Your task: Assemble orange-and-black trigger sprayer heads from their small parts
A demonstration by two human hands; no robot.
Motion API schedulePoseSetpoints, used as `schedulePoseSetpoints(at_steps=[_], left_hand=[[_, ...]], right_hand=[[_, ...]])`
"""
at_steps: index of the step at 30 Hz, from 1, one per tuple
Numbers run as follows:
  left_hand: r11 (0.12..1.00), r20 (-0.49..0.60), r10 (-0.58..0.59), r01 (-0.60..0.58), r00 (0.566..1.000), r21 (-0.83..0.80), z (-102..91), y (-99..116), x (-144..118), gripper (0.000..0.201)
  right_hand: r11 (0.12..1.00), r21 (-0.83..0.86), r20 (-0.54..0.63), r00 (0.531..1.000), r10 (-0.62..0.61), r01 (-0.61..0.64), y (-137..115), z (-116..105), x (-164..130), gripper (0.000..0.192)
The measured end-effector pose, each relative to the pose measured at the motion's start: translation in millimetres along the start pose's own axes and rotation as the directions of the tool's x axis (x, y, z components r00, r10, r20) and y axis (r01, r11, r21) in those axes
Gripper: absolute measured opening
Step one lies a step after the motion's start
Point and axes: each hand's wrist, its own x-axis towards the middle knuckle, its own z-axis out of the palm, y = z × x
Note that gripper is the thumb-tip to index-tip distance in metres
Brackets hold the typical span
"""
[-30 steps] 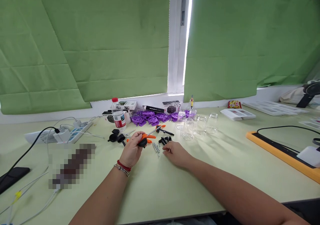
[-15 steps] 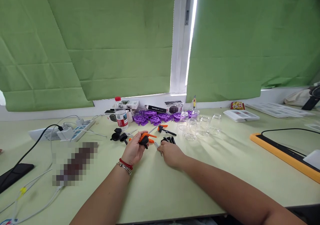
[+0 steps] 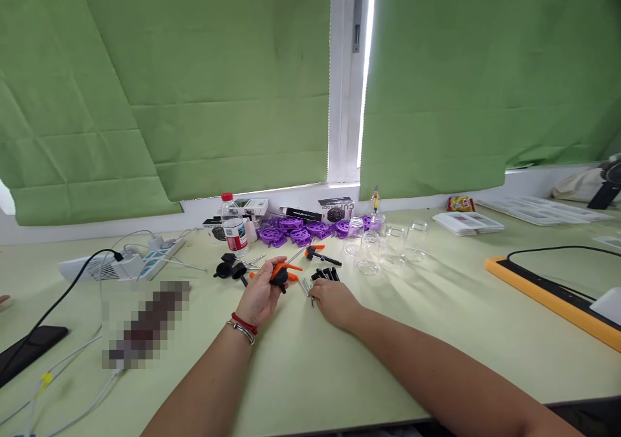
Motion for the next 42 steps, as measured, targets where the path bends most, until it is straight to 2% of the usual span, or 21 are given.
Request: schedulePoseSetpoints(at_steps=[13,22,25,29,32,35,37,39,42], left_hand=[[0.999,0.017,-0.026,0.025,1.000,0.019,0.8,-2.0,-0.5,0.036],[0.999,0.014,-0.022,0.022,1.000,0.024,2.6,-1.7,-1.0,0.037],[1.000,0.026,-0.011,0.010,1.000,0.024,2.5,-1.9,-0.6,0.036],[1.000,0.072,-0.011,0.010,0.997,0.021,0.5,-2.3,-0.2,0.038],[1.000,0.125,-0.019,0.019,0.992,-0.003,1.0,-1.1,-2.1,0.037],[0.999,0.179,-0.027,0.032,0.983,-0.026,5.0,0.9,-6.4,0.032],[0.999,0.226,-0.038,0.045,0.973,-0.028,9.1,1.1,-10.2,0.032],[0.997,0.294,-0.061,0.069,0.954,-0.019,13.5,-0.3,-14.0,0.033],[0.993,0.388,-0.115,0.119,0.914,0.014,19.7,-4.5,-19.0,0.033]], right_hand=[[0.999,-0.001,-0.012,0.999,0.041,-0.041,-3.4,-5.8,0.7,0.026],[0.998,0.018,-0.035,0.997,0.062,-0.061,-3.5,1.8,6.5,0.020],[0.996,0.075,-0.102,0.993,0.064,-0.057,-2.4,1.9,7.4,0.019],[0.968,0.252,-0.278,0.956,0.094,-0.022,2.9,-8.4,3.6,0.020],[0.876,0.482,-0.400,0.895,0.195,0.025,9.8,-23.1,-3.4,0.015],[0.668,0.740,-0.400,0.848,0.348,0.075,16.4,-38.7,-9.8,0.011],[0.544,0.830,-0.385,0.834,0.395,0.125,18.8,-47.0,-12.5,0.012],[0.474,0.866,-0.370,0.842,0.393,0.159,19.0,-52.7,-14.2,0.011],[0.408,0.899,-0.308,0.891,0.334,0.158,16.7,-57.5,-16.8,0.011]])
